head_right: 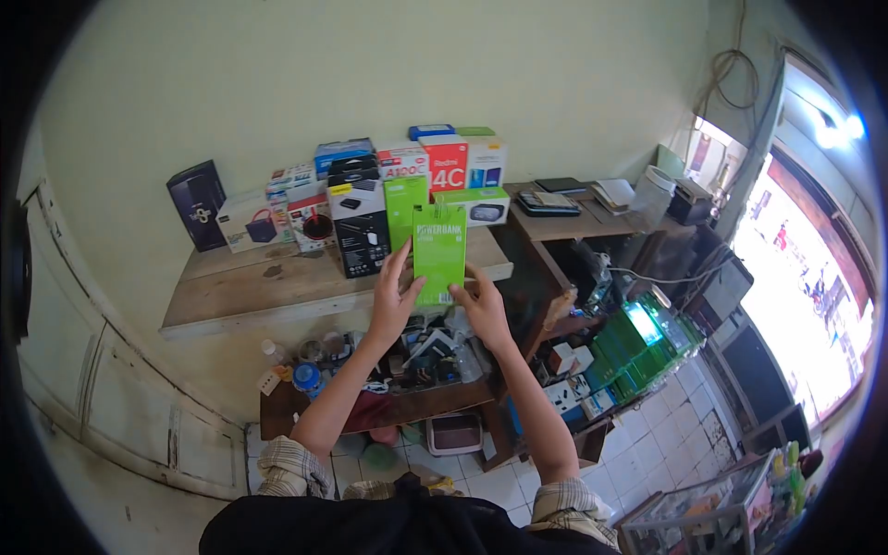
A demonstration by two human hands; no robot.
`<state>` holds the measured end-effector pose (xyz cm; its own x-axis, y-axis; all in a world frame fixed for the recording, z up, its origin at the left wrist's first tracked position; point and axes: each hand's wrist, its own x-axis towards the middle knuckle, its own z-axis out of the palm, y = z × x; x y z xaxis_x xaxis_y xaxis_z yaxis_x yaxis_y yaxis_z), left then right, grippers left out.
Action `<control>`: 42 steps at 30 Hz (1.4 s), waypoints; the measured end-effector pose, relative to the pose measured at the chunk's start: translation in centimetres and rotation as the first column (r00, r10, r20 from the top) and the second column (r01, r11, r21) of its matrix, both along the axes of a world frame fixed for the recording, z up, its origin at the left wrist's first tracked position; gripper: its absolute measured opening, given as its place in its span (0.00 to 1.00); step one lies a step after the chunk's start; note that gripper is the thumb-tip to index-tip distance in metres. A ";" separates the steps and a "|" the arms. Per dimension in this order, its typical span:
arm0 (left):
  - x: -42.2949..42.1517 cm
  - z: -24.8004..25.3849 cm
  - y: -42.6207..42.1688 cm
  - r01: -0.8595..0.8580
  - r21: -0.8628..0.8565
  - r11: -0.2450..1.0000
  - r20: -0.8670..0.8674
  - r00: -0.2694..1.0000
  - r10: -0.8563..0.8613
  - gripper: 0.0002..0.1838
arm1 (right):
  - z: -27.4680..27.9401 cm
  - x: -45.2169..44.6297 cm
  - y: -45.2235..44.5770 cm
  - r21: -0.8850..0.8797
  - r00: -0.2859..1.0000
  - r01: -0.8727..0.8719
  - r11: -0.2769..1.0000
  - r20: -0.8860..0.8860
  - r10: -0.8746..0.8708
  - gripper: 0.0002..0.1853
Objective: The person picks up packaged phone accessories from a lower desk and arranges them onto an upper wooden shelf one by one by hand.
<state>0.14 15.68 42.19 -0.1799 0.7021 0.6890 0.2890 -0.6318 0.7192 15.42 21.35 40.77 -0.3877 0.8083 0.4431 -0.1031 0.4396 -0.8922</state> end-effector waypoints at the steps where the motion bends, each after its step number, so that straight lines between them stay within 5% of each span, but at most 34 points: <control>1: -1.0 -0.3 0.9 -0.147 0.074 0.986 -0.111 0.982 0.155 0.32 | 0.2 -1.4 1.1 0.051 0.999 0.040 0.998 -0.007 -0.039 0.22; 3: -2.1 -0.4 1.1 -0.330 0.160 0.930 -0.257 0.896 0.362 0.33 | 0.3 -3.3 3.3 0.073 1.000 0.022 0.997 0.002 -0.023 0.22; 8: -3.2 -3.7 3.1 -0.326 0.045 0.944 -0.231 0.916 0.327 0.35 | -1.6 -5.8 8.2 0.125 0.994 0.087 0.988 0.057 -0.095 0.22; 16: -2.9 -3.8 3.2 -0.460 0.027 0.888 -0.364 0.822 0.437 0.35 | -1.6 -7.1 9.7 -0.036 0.985 0.087 0.996 0.149 -0.081 0.22; 24: -1.8 -3.7 3.3 -0.559 0.036 0.828 -0.371 0.762 0.531 0.32 | -2.3 -8.2 9.8 0.440 0.918 0.259 0.860 0.163 -0.361 0.19; 27: -1.5 -3.4 3.2 -0.538 0.026 0.842 -0.380 0.774 0.507 0.32 | -1.3 -7.6 8.6 0.180 0.960 0.186 0.966 0.178 -0.218 0.20; 42: -0.8 -3.4 3.2 -0.609 0.078 0.789 -0.501 0.660 0.560 0.31 | -1.7 -8.8 8.6 0.319 0.945 0.264 0.910 0.102 -0.310 0.25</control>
<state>-0.64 18.90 38.83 -0.2441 0.6278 0.7391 0.8916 -0.1545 0.4257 6.60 29.98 39.02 -0.2381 0.7342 0.6358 0.1896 0.6772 -0.7110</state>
